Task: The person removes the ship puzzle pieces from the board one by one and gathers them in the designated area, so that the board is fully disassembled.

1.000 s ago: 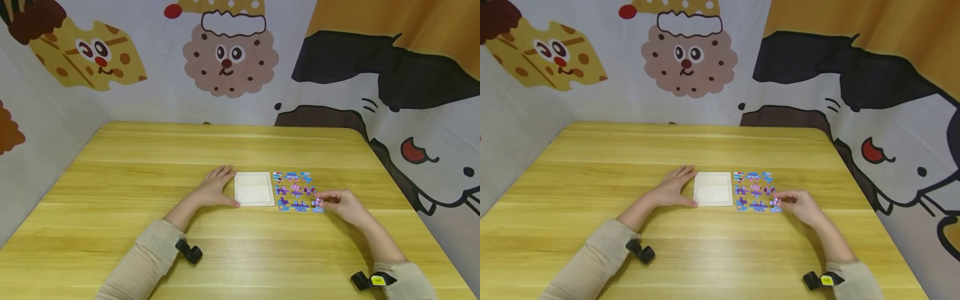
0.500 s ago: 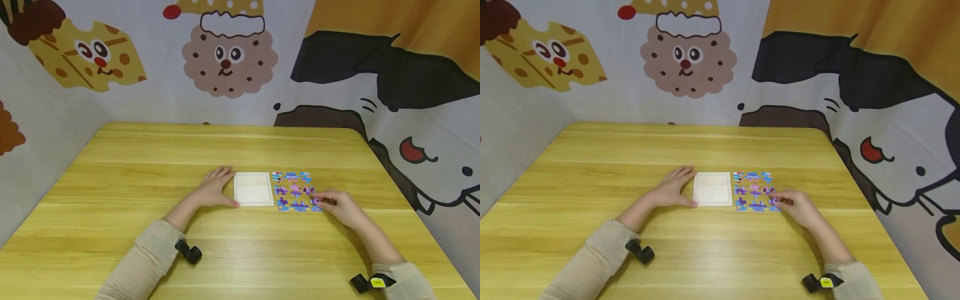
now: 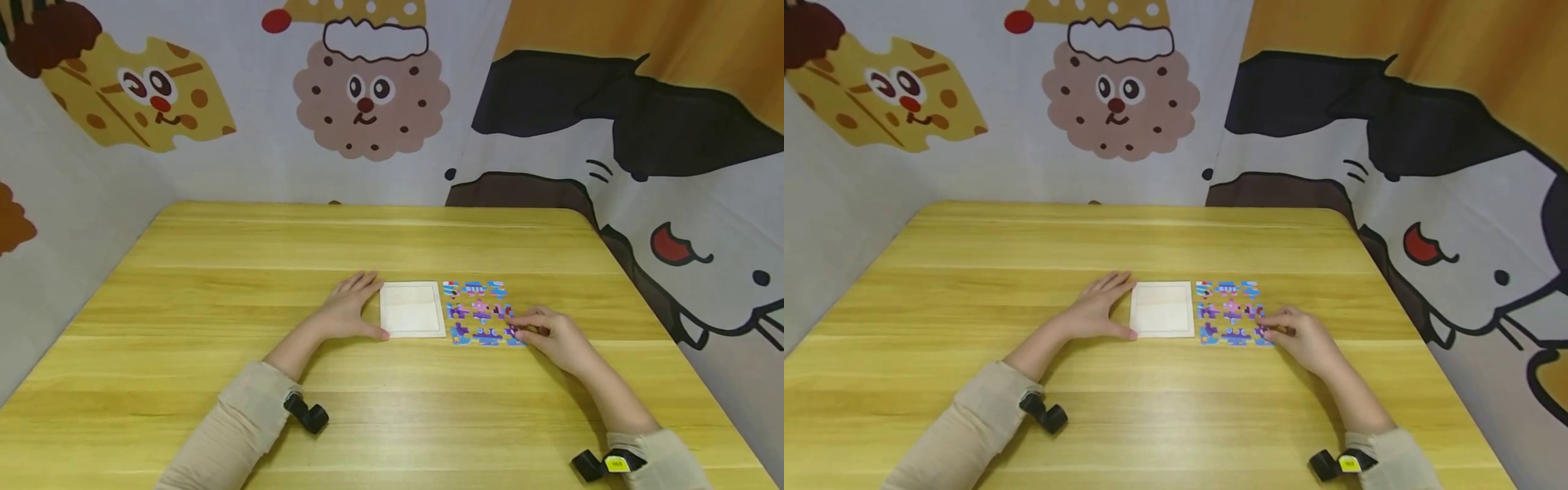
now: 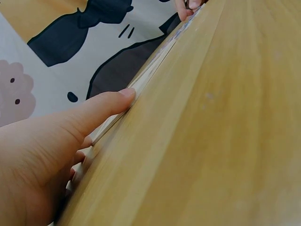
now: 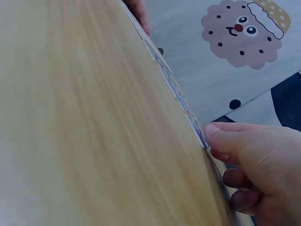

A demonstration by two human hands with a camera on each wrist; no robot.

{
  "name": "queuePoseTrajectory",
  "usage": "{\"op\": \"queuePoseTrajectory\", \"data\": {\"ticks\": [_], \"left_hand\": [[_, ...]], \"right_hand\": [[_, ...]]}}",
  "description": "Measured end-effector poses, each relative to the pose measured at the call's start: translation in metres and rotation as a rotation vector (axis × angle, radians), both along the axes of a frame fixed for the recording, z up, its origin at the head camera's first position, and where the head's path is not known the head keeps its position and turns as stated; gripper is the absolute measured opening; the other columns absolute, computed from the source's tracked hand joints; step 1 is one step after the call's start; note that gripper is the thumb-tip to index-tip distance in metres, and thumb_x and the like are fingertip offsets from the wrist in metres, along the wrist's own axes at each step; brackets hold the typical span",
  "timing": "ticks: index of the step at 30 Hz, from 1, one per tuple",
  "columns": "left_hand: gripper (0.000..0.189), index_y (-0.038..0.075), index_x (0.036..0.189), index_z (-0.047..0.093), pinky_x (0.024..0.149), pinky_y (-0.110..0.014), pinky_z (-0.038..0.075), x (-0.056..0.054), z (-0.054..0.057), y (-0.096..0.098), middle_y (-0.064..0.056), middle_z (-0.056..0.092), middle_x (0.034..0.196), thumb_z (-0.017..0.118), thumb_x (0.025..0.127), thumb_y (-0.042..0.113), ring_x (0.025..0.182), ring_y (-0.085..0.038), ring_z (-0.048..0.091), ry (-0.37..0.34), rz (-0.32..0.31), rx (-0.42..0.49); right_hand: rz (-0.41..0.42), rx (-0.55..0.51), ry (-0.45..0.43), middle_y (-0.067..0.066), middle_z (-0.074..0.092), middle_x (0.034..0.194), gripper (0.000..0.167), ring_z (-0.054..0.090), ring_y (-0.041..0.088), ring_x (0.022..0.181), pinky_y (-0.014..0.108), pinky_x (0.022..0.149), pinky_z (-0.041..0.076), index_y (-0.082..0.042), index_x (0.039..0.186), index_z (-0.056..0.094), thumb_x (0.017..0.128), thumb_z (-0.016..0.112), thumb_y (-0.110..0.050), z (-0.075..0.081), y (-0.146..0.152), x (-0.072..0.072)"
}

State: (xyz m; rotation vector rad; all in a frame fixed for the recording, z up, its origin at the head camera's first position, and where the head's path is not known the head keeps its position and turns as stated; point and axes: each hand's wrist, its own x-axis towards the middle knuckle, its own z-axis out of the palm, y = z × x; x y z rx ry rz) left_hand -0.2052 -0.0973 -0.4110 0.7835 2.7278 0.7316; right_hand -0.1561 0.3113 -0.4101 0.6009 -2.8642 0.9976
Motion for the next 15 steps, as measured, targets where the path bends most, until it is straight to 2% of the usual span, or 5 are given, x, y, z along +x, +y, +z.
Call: {"op": "queuePoseTrajectory", "data": {"ticks": [4,8,15], "left_hand": [[0.111,0.01,0.153,0.022,0.113,-0.054,0.001,0.0,0.0,0.0,-0.009,0.007,0.159,0.072,0.071,0.064,0.144,-0.03,-0.002,-0.003,-0.002,0.004],[0.11,0.011,0.153,0.021,0.113,-0.053,0.0,-0.002,-0.001,0.001,-0.008,0.007,0.16,0.072,0.071,0.064,0.144,-0.03,-0.002,-0.005,-0.003,-0.001],[0.111,0.012,0.153,0.021,0.113,-0.053,0.0,-0.003,0.0,0.0,-0.007,0.005,0.16,0.074,0.07,0.063,0.144,-0.028,-0.003,-0.038,-0.011,0.003]], "right_hand": [[-0.009,-0.049,0.053,0.004,0.066,0.098,0.02,0.046,0.012,0.067,0.024,0.053,0.039,-0.007,0.108,0.073,0.09,0.066,-0.006,0.0,0.003,0.0],[-0.055,-0.099,0.121,0.006,0.066,0.093,0.017,0.043,0.011,0.061,0.024,0.049,0.036,-0.002,0.106,0.073,0.09,0.065,-0.005,0.003,0.007,0.0],[-0.141,-0.078,0.12,0.008,0.068,0.094,0.019,0.04,0.012,0.051,0.025,0.043,0.036,-0.004,0.106,0.073,0.094,0.063,-0.015,0.009,0.016,0.002]]}}
